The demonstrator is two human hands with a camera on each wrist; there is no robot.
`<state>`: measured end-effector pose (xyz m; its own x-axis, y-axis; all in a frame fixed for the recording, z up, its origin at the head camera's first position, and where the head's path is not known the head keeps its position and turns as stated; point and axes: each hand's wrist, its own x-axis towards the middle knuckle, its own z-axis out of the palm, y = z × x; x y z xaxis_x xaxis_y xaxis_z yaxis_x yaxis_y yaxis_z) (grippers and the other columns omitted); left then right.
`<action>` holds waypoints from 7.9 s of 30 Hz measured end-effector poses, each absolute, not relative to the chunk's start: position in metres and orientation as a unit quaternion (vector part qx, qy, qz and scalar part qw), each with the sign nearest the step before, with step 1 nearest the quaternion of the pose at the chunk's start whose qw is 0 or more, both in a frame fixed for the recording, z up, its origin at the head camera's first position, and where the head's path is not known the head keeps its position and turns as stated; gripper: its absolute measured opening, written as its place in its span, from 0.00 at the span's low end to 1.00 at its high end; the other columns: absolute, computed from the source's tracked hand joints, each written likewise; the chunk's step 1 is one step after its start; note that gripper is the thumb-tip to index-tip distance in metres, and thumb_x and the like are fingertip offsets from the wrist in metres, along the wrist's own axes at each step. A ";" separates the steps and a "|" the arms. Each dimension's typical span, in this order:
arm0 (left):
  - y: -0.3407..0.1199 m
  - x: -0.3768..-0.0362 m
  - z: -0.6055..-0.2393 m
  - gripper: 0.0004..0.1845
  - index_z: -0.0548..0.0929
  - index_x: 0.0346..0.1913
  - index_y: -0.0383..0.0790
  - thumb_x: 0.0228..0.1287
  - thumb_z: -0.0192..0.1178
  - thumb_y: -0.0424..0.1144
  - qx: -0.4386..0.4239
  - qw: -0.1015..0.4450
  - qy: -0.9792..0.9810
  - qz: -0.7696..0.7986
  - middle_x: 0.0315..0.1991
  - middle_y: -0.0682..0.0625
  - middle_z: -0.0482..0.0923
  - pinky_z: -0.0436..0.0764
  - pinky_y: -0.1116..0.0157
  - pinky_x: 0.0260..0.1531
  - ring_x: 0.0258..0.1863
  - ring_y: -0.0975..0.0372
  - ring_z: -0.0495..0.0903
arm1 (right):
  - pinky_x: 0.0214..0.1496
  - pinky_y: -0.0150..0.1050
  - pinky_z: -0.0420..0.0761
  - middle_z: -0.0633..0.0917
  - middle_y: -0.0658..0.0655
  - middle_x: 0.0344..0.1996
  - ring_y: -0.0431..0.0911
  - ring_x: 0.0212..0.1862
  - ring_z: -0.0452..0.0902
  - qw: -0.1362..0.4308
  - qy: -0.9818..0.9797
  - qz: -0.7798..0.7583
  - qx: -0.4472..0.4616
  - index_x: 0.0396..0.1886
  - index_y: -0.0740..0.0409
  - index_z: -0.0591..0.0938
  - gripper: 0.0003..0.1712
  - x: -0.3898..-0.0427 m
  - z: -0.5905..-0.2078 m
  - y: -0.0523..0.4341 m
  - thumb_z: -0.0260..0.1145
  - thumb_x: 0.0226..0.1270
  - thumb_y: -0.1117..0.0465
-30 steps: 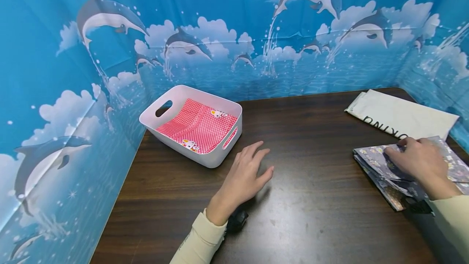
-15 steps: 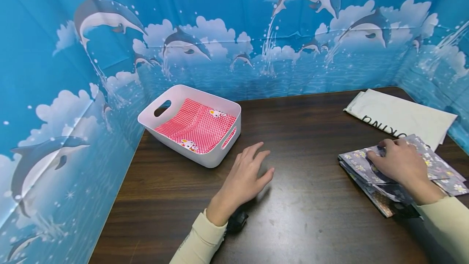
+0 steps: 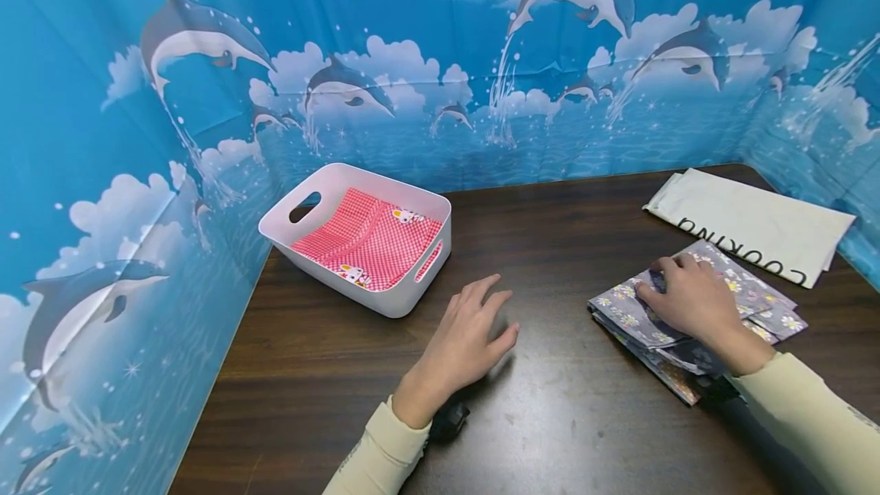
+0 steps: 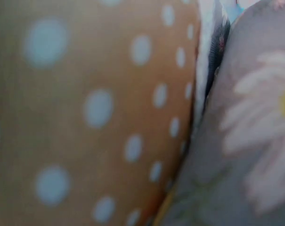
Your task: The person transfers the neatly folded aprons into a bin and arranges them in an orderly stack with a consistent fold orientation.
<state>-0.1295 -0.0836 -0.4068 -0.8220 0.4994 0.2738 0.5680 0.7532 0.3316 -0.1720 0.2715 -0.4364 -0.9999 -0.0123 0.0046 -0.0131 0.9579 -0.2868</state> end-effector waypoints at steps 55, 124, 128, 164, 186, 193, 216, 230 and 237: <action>-0.055 -0.113 -0.433 0.16 0.88 0.64 0.54 0.82 0.59 0.49 -0.380 0.029 -0.910 -0.165 0.74 0.53 0.79 0.76 0.52 0.72 0.76 0.53 0.75 | 0.64 0.75 0.74 0.80 0.73 0.67 0.73 0.68 0.73 -0.013 -0.969 0.194 0.152 0.63 0.60 0.84 0.28 -0.201 -0.423 0.206 0.72 0.73 0.47; -0.067 -0.138 -0.474 0.48 0.67 0.75 0.27 0.58 0.80 0.46 -0.167 0.130 -0.941 -0.264 0.50 0.37 0.79 0.81 0.54 0.48 0.48 0.49 0.73 | 0.43 0.42 0.78 0.85 0.62 0.47 0.52 0.43 0.80 -0.100 -0.935 0.338 0.047 0.74 0.72 0.70 0.45 -0.205 -0.419 0.189 0.71 0.70 0.45; -0.070 -0.139 -0.470 0.43 0.73 0.70 0.26 0.58 0.80 0.46 -0.160 0.119 -0.943 -0.267 0.52 0.36 0.79 0.81 0.51 0.50 0.49 0.47 0.74 | 0.47 0.46 0.80 0.86 0.64 0.50 0.53 0.47 0.82 -0.103 -0.929 0.354 0.038 0.75 0.71 0.70 0.47 -0.207 -0.420 0.183 0.72 0.69 0.43; -0.087 -0.157 -0.468 0.41 0.68 0.80 0.38 0.70 0.69 0.48 -0.120 -0.002 -0.912 -0.393 0.72 0.40 0.77 0.85 0.53 0.54 0.48 0.57 0.84 | 0.59 0.52 0.86 0.80 0.69 0.70 0.62 0.68 0.79 -0.156 -0.854 0.492 0.063 0.71 0.53 0.81 0.33 -0.211 -0.426 0.194 0.75 0.71 0.46; -0.086 -0.141 -0.419 0.31 0.80 0.69 0.34 0.61 0.71 0.32 -0.046 -0.074 -0.889 -0.450 0.52 0.37 0.84 0.81 0.65 0.34 0.42 0.56 0.87 | 0.42 0.43 0.85 0.70 0.71 0.72 0.49 0.45 0.80 -0.254 -0.805 0.525 0.108 0.79 0.59 0.71 0.41 -0.207 -0.425 0.189 0.75 0.71 0.51; -0.087 -0.142 -0.420 0.30 0.81 0.68 0.35 0.60 0.72 0.31 -0.036 -0.080 -0.881 -0.466 0.49 0.38 0.86 0.82 0.66 0.33 0.40 0.56 0.89 | 0.44 0.45 0.87 0.69 0.72 0.73 0.50 0.44 0.83 -0.285 -0.778 0.546 0.124 0.82 0.59 0.66 0.45 -0.205 -0.426 0.189 0.75 0.72 0.55; -0.087 -0.140 -0.415 0.29 0.81 0.68 0.35 0.63 0.70 0.31 -0.044 -0.101 -0.868 -0.485 0.56 0.35 0.80 0.75 0.68 0.28 0.26 0.66 0.76 | 0.44 0.43 0.82 0.74 0.69 0.64 0.50 0.45 0.78 -0.311 -0.791 0.501 0.164 0.83 0.53 0.66 0.49 -0.200 -0.423 0.192 0.79 0.67 0.56; -0.090 -0.139 -0.412 0.29 0.78 0.72 0.37 0.68 0.65 0.28 -0.028 -0.150 -0.826 -0.542 0.35 0.48 0.79 0.69 0.71 0.14 0.11 0.67 0.69 | 0.40 0.54 0.92 0.84 0.68 0.46 0.53 0.33 0.89 -0.371 -0.723 0.544 0.207 0.89 0.54 0.51 0.56 -0.195 -0.421 0.199 0.72 0.69 0.69; -0.090 -0.138 -0.407 0.30 0.78 0.73 0.38 0.68 0.66 0.28 -0.038 -0.125 -0.825 -0.550 0.26 0.54 0.75 0.65 0.70 0.16 0.13 0.69 0.66 | 0.40 0.56 0.92 0.82 0.65 0.47 0.52 0.33 0.87 -0.348 -0.726 0.555 0.207 0.88 0.55 0.53 0.56 -0.196 -0.419 0.200 0.71 0.66 0.72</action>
